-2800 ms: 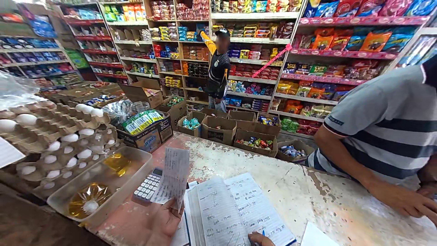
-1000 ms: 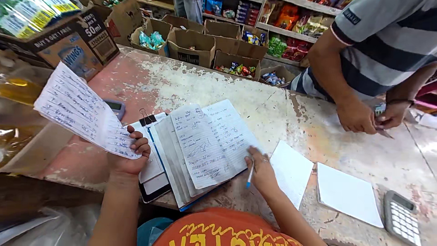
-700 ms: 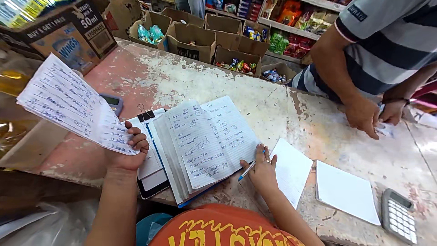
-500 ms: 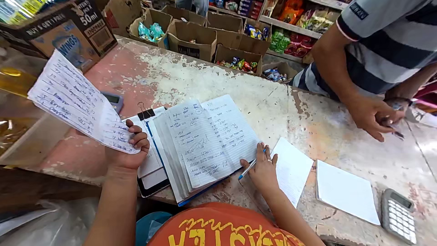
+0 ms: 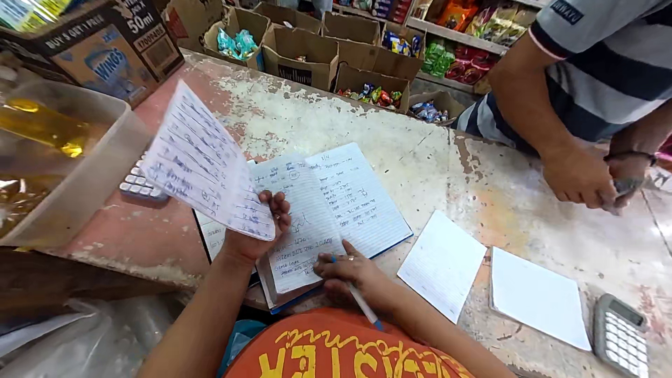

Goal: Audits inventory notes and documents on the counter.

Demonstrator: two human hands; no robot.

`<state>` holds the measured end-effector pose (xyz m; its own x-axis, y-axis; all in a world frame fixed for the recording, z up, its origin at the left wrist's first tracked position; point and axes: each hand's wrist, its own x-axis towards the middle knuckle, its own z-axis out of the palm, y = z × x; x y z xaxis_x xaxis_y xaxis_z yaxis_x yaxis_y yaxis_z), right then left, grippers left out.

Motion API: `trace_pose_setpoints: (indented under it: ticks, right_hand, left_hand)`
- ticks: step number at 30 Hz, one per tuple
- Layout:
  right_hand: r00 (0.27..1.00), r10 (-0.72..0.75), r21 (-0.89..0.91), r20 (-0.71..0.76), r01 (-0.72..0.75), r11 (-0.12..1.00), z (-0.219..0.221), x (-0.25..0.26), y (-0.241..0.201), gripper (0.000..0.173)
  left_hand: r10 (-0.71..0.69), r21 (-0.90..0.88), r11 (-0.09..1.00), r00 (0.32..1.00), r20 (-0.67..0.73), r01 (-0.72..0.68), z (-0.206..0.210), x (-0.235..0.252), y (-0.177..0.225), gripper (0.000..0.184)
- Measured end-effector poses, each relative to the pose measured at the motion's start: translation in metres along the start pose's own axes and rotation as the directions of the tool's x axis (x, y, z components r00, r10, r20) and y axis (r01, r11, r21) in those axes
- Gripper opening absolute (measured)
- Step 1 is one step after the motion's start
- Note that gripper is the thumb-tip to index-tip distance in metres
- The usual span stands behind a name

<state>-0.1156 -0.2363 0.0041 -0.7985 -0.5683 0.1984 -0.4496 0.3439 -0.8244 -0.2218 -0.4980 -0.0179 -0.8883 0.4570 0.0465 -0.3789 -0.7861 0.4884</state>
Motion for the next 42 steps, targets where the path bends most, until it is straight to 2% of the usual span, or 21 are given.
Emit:
trace_pose_setpoints:
  ticks: [2, 3, 4, 6, 8, 11, 13, 17, 21, 31, 42]
  right_hand:
    - [0.971, 0.130, 0.188, -0.200, -0.092, 0.978, -0.017, 0.003, 0.001, 0.063]
    - [0.937, 0.205, 0.263, -0.284, -0.129, 0.956, -0.028, 0.007, 0.005, 0.069]
    - [0.893, 0.279, 0.314, -0.353, -0.168, 0.934, -0.040, 0.012, 0.012, 0.068]
    - [0.791, 0.425, 0.354, -0.440, -0.283, 0.892, -0.055, 0.023, 0.025, 0.053]
    - [0.724, 0.515, 0.384, -0.458, -0.362, 0.850, -0.059, 0.035, 0.033, 0.044]
    - [0.757, 0.495, 0.318, -0.426, -0.386, 0.866, -0.048, 0.040, 0.040, 0.028]
    - [0.782, 0.425, 0.251, -0.456, -0.345, 0.904, -0.040, 0.038, 0.043, 0.030]
    - [0.783, 0.371, 0.231, -0.500, -0.292, 0.928, -0.031, 0.034, 0.048, 0.035]
    - [0.814, 0.344, 0.156, -0.467, -0.307, 0.939, -0.032, 0.034, 0.048, 0.035]
    - [0.784, 0.297, 0.154, -0.545, -0.254, 0.955, -0.030, 0.033, 0.051, 0.033]
    - [0.789, 0.281, 0.140, -0.546, -0.245, 0.959, -0.030, 0.032, 0.051, 0.033]
  left_hand:
    - [-0.019, 0.016, 1.000, 0.995, -0.102, 0.021, 0.000, 0.001, -0.010, 0.046]
    - [-0.022, 0.000, 1.000, 0.990, -0.140, 0.022, 0.001, 0.000, -0.011, 0.047]
    - [-0.024, -0.005, 1.000, 0.985, -0.168, 0.024, 0.002, 0.000, -0.011, 0.049]
    - [-0.029, -0.007, 1.000, 0.982, -0.189, 0.028, 0.002, -0.002, -0.010, 0.052]
    - [-0.033, -0.012, 0.999, 0.981, -0.192, 0.031, 0.001, -0.001, -0.010, 0.054]
    - [-0.048, -0.042, 0.998, 0.981, -0.186, 0.040, -0.002, -0.001, -0.010, 0.052]
    - [-0.044, -0.033, 0.999, 0.983, -0.180, 0.039, -0.005, -0.001, -0.010, 0.048]
    - [-0.038, -0.037, 0.999, 0.990, -0.139, 0.033, -0.009, -0.003, -0.011, 0.043]
    - [-0.052, -0.074, 0.996, 0.993, -0.106, 0.044, -0.011, -0.002, -0.011, 0.040]
    - [-0.051, -0.081, 0.996, 0.992, -0.114, 0.042, -0.009, -0.003, -0.011, 0.043]
    - [-0.052, -0.072, 0.996, 0.995, -0.083, 0.046, -0.010, -0.003, -0.011, 0.044]
